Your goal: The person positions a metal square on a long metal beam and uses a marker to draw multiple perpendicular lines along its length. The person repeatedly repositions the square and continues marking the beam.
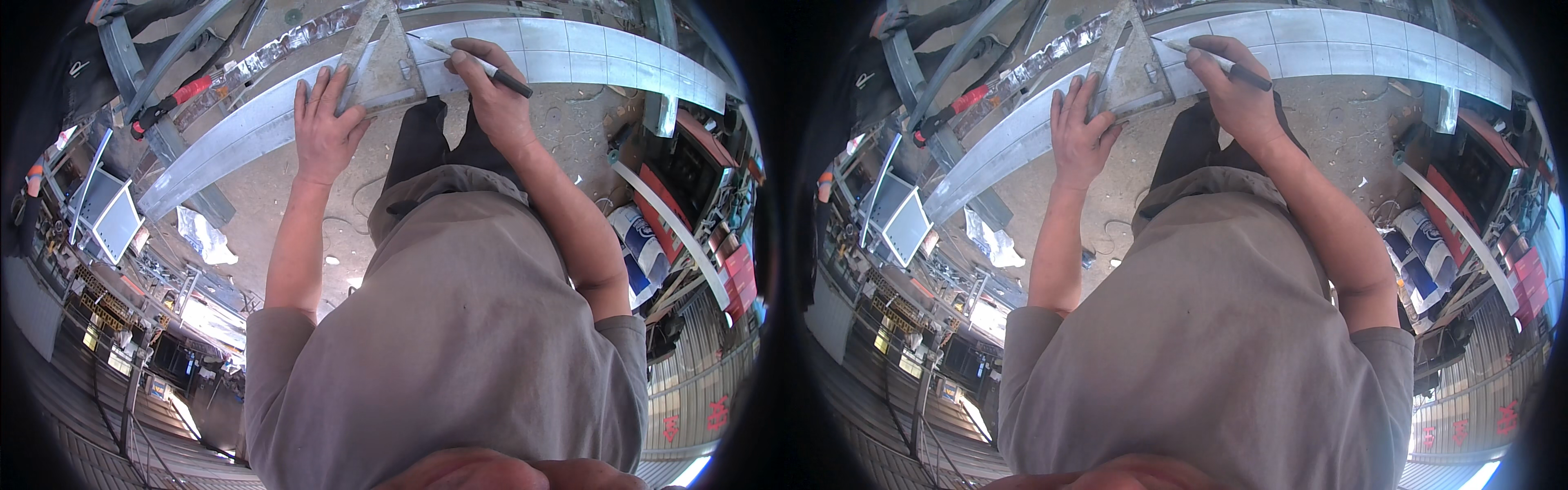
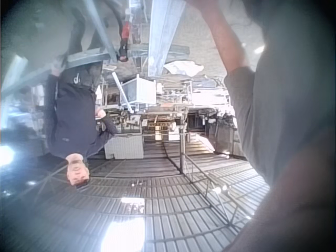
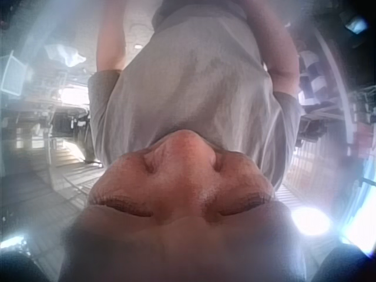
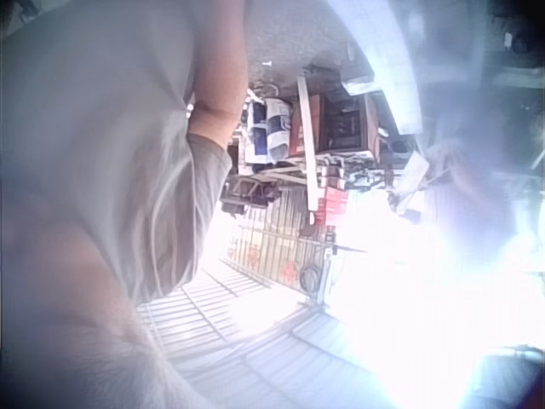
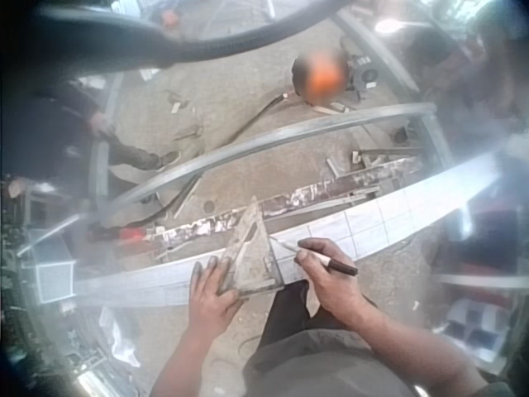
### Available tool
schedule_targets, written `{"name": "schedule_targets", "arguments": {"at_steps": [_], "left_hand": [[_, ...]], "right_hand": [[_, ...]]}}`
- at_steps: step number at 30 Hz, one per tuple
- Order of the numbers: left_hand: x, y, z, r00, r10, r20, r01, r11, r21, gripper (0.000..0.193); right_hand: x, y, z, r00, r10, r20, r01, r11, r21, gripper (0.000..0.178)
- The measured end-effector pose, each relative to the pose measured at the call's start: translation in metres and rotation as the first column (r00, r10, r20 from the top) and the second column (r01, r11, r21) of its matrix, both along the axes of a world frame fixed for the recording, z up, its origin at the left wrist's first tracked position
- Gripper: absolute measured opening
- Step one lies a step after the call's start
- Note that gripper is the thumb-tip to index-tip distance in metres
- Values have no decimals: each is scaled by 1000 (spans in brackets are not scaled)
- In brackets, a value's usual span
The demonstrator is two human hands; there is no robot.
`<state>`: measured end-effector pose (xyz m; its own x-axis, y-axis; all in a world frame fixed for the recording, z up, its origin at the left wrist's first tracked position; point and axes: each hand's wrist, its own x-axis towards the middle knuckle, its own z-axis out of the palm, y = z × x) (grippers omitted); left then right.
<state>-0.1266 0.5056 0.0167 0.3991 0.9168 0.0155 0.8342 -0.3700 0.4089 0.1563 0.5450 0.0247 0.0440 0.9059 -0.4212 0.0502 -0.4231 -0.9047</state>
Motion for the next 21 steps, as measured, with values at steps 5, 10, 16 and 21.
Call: {"name": "schedule_targets", "arguments": {"at_steps": [5, 10, 16, 21], "left_hand": [[0, 0, 1, 1000, 2, -11, -2, 1000, -4, 25], [1, 1, 0, 1000, 3, -7, -3, 1000, 7, 26], [1, -1, -1, 1000, 12, -18, -12, 1000, 10, 27], [1, -1, -1, 1000, 14, -21, -13, 1000, 12, 28]], "right_hand": [[1, 0, 0, 1000, 1, -10, -1, 1000, 23, 35], [2, 0, -3, 1000, 6, 1, -6, 999, 40, 34], [3, -1, -3, 1000, 22, 15, -23, 1000, 8, 35], [2, -1, -6, 1000, 10, 15, -11, 999, 30, 35]]}}
